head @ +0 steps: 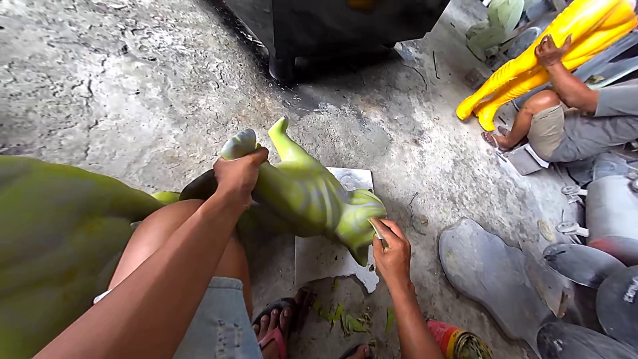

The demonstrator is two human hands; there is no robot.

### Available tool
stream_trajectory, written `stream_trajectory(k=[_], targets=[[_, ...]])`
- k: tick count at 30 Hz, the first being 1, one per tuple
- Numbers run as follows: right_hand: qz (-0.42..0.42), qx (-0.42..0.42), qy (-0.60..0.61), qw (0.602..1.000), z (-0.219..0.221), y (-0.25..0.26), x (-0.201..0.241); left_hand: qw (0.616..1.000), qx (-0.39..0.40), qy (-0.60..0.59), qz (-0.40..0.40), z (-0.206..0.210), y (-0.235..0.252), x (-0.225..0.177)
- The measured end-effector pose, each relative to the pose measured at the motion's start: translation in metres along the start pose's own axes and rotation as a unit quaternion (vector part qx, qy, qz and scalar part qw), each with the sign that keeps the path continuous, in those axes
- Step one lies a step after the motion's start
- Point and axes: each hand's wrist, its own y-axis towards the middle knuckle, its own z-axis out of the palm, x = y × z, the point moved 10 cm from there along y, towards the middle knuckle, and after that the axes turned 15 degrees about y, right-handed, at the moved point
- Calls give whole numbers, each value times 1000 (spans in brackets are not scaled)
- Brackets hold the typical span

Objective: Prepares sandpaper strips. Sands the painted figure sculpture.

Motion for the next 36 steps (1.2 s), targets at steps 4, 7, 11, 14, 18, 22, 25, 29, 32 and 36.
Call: stream_trajectory(k=[4, 7, 11, 14, 18, 22, 25, 29, 32, 36], targets=[[10, -34, -7, 999, -4, 8, -2, 1000, 1, 0, 2, 0, 2, 0], [5, -23, -60, 998, 6, 7, 3, 1000, 3, -5, 4, 2, 1, -2], [-8, 2, -100, 995, 16, -3, 6, 1000, 8, -5, 8, 2, 1, -3], [-24, 20, -105, 994, 15, -7, 3, 1000, 8, -7, 12, 2, 1, -3], [-25, -9, -58, 998, 1, -2, -1, 1000, 4, -14, 15, 2, 3, -2], [14, -43, -26, 999, 0, 6, -5, 1000, 3, -11, 8, 1, 3, 0], [25, -31, -39, 998, 11, 2, 0, 1000, -1, 2, 0, 0, 0, -1], [23, -9, -59, 998, 19, -5, 5, 1000, -4, 17, -10, 0, 0, 1], [16, 7, -72, 997, 20, -6, 6, 1000, -9, 17, -12, 0, 1, 1], [-4, 28, -61, 998, 19, -6, 6, 1000, -4, 1, 0, 0, 2, -1]])
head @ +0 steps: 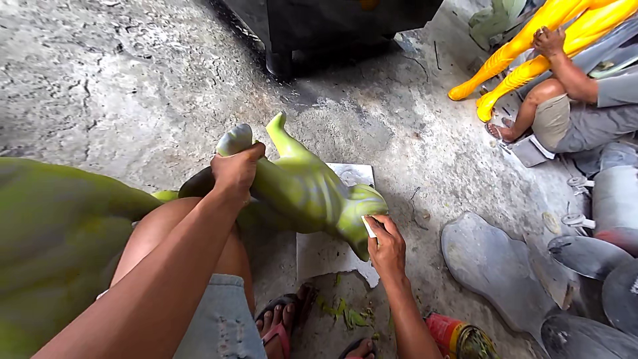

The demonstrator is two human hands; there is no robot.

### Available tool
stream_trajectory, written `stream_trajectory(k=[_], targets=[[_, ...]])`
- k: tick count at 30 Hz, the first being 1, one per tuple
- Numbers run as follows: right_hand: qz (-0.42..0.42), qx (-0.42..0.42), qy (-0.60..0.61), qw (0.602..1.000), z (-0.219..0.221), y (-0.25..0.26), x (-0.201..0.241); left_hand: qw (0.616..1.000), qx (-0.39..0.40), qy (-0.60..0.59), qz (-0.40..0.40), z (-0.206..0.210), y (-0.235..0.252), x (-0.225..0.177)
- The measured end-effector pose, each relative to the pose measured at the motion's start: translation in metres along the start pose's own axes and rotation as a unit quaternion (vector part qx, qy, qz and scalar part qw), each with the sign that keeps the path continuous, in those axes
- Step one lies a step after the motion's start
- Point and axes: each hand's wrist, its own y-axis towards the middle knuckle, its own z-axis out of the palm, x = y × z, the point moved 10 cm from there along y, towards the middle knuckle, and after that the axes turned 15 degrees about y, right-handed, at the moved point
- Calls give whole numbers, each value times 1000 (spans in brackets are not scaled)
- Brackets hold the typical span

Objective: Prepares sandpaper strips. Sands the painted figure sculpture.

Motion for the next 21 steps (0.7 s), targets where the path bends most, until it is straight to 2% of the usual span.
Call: stream_trajectory(k=[5, 8, 21], targets=[[61, -58, 98, 992, -22, 1, -15, 1000, 3, -6, 6, 0, 0, -2], [87, -93, 117, 985, -29, -4, -17, 1000, 2, -2, 3, 1, 2, -1], [73, -85, 45, 993, -2, -14, 11, 1000, -2, -10, 8, 3, 4, -5]])
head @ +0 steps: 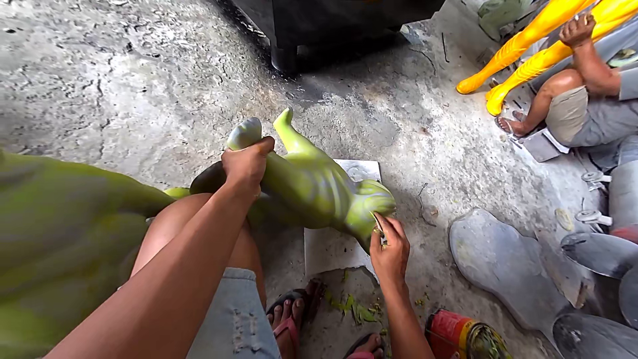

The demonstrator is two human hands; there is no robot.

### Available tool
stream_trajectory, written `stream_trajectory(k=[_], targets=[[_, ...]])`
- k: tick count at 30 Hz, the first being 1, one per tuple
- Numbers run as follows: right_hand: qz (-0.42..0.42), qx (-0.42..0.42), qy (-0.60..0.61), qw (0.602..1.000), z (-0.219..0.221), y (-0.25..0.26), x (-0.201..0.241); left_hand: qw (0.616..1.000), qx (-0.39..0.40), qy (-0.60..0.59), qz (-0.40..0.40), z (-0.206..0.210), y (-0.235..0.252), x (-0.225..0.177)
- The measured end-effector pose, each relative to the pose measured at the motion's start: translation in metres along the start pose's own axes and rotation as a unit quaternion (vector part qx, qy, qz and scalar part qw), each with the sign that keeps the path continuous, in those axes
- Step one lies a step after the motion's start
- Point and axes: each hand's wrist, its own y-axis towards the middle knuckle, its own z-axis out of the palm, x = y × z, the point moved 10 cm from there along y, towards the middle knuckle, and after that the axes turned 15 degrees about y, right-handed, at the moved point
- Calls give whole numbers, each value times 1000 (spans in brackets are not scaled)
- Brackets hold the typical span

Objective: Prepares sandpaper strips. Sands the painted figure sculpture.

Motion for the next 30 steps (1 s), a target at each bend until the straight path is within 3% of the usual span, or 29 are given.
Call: stream_trajectory(k=[11, 20, 23, 26, 28, 30], targets=[[11, 63, -162, 985, 40, -6, 24, 1000, 9, 9, 1, 1, 0, 1], [-21, 106, -141, 984, 32, -18, 27, 999, 41, 11, 17, 3, -5, 2], [23, 100, -92, 990, -7, -25, 3, 996, 77, -10, 46, 10, 3, 11], [127, 29, -70, 989, -99, -38, -42, 985, 127, -25, 114, 12, 17, 7], [183, -54, -90, 977, -178, -64, -76, 997, 40, 25, 63, 10, -34, -26], [268, -111, -117, 950, -251, -104, -111, 996, 38, 38, 71, 10, -79, -61]])
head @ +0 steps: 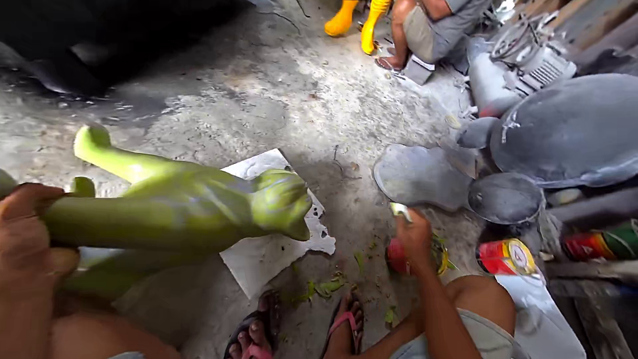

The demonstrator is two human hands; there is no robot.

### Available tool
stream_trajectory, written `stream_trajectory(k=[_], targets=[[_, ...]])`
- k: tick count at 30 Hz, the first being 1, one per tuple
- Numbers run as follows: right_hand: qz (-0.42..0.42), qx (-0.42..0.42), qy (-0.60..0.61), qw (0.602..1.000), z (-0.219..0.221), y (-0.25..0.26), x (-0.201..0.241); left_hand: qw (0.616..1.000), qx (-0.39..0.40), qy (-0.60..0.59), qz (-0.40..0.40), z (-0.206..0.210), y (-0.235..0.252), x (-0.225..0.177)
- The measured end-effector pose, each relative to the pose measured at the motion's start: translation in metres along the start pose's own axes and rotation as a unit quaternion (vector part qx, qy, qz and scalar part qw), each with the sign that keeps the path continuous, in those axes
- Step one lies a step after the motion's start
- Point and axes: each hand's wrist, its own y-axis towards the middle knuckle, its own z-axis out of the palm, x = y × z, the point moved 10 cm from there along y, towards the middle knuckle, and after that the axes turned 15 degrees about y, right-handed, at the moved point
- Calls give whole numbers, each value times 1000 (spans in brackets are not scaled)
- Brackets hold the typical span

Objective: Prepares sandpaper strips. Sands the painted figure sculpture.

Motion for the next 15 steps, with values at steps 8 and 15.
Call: stream_trajectory(k=[8, 15], targets=[[249, -35, -96, 963, -87, -44, -165, 980, 115, -80, 142, 29, -38, -44], [264, -46, -81, 960, -86, -47, -187, 951, 183, -18, 249, 60, -76, -80]])
